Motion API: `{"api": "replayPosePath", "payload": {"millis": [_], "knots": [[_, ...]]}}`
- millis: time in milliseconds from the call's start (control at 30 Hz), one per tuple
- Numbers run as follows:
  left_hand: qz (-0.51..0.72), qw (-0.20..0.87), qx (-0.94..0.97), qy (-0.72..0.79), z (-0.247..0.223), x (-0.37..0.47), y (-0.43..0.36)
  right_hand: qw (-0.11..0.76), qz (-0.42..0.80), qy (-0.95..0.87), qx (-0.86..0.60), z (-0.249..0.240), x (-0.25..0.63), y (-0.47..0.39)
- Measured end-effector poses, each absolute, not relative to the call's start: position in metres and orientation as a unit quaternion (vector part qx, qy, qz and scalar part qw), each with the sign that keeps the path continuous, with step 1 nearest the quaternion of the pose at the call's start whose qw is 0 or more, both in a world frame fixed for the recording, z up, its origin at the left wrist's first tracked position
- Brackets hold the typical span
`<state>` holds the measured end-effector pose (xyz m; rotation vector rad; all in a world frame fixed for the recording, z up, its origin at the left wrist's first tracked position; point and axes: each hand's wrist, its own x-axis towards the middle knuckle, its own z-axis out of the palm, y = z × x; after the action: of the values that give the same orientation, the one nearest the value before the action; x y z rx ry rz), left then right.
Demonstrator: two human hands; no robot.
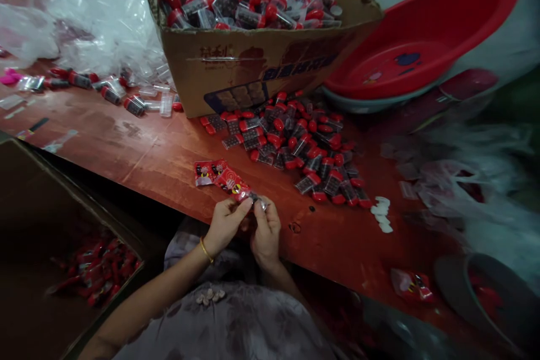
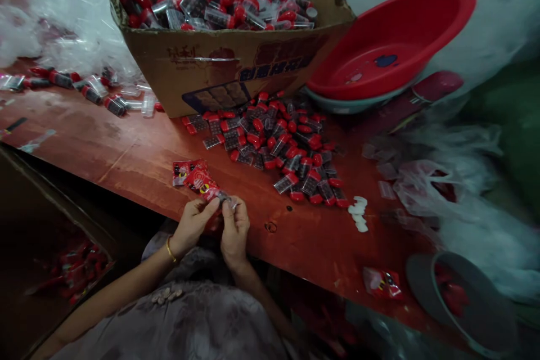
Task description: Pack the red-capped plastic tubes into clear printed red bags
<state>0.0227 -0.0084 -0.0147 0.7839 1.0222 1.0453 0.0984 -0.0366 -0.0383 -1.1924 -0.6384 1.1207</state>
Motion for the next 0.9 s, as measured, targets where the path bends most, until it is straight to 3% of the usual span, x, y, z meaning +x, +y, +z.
{"api": "replayPosePath", "payload": {"millis": [133,267,500,700,900], "knots": [[0.507,0.656,0.32,0.459,-0.009,0.018,-0.003,0.626,0.483,-0.319,-0.523,-0.037,0.099,-0.037],[0.46,0.697,0.312,0.453,-0.013,0.017,-0.003,0.62,0.432,-0.36,-0.547,-0.039,0.096,-0.034],[0.444,0.724,0.307,0.43,-0.014,0.014,-0.002,0.598,0.516,-0.339,-0.511,-0.038,0.093,-0.032],[0.451,0.708,0.312,0.444,-0.011,0.008,-0.001,0.486,0.526,-0.49,-0.497,-0.031,0.111,-0.025],[0.436,0.724,0.316,0.431,-0.014,-0.008,-0.009,0.435,0.484,-0.569,-0.502,-0.031,0.106,-0.015]]}}
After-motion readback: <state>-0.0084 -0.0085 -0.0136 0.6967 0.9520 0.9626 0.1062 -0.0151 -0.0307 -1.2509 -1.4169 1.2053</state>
